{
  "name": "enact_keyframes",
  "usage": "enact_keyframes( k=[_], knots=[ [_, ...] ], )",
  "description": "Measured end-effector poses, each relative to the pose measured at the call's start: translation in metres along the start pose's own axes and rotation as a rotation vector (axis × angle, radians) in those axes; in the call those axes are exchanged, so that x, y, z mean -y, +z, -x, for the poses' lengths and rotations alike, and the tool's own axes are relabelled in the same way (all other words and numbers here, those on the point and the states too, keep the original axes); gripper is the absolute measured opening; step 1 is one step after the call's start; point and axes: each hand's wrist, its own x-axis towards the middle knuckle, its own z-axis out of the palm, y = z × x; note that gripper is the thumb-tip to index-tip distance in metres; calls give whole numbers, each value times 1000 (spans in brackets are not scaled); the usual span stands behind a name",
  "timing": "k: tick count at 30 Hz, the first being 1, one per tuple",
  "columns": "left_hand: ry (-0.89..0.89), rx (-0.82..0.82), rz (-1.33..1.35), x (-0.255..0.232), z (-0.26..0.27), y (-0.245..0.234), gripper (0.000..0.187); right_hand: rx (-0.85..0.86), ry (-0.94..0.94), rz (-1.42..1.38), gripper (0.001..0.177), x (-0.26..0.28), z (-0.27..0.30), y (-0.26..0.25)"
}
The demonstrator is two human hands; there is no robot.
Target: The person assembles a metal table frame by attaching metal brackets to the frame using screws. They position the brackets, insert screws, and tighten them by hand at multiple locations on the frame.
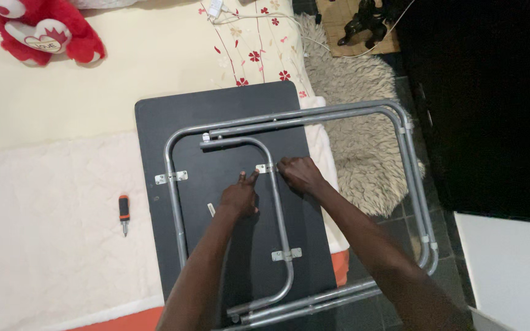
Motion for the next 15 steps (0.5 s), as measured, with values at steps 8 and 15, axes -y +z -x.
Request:
enact_keyframes(
  k=[8,15],
  knots=[
    [14,-11,7,-2,7,-3,107,61,-29,39,21,2,-8,-2],
    [173,-20,-169,5,0,5,42,72,-50,6,16,-2,-6,7]
  ],
)
